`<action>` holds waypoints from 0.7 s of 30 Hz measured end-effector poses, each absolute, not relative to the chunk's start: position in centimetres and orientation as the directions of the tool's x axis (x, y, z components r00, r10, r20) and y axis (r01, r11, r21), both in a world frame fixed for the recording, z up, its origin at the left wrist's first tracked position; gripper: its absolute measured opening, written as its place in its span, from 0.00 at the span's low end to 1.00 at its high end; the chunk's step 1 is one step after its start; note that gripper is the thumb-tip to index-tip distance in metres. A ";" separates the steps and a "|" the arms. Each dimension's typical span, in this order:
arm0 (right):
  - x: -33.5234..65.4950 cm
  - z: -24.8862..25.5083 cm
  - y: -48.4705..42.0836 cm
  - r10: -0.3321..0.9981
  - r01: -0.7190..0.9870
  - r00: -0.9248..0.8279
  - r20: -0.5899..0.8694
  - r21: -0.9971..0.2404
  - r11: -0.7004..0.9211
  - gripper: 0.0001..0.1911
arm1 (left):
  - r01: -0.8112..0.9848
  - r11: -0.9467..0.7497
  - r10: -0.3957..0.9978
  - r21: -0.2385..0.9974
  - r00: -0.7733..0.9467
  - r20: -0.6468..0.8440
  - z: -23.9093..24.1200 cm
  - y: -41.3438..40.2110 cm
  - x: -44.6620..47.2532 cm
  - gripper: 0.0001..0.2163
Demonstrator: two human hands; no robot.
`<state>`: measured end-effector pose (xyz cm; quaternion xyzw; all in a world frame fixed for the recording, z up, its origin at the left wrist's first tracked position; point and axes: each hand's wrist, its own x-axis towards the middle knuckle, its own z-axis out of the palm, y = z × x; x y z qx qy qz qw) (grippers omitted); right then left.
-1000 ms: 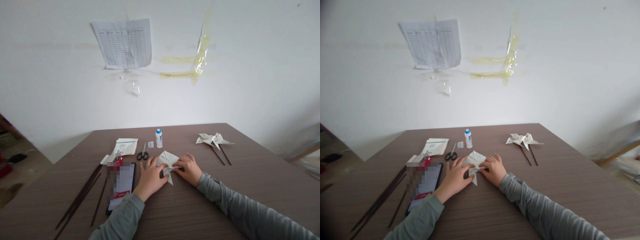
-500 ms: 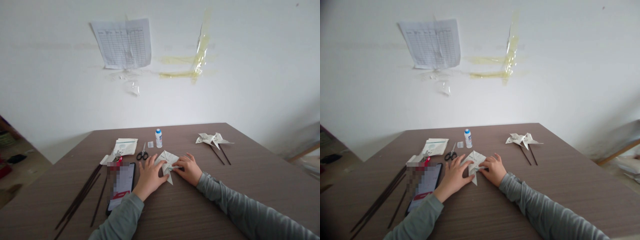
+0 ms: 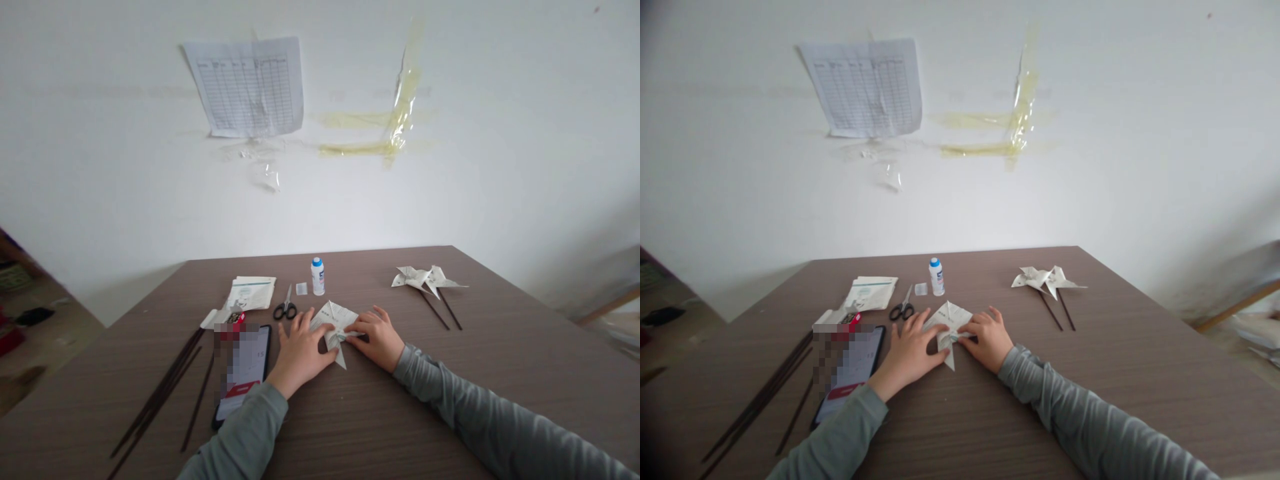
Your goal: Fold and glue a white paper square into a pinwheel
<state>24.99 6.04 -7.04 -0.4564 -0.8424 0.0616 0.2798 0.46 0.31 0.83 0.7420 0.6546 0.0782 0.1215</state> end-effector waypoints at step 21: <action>25.0 -7.0 6.0 0.792 0.726 -0.430 0.433 -0.356 0.588 0.11 | 0.959 -0.099 0.990 0.265 0.121 -0.068 1.5 0.2 0.8 0.28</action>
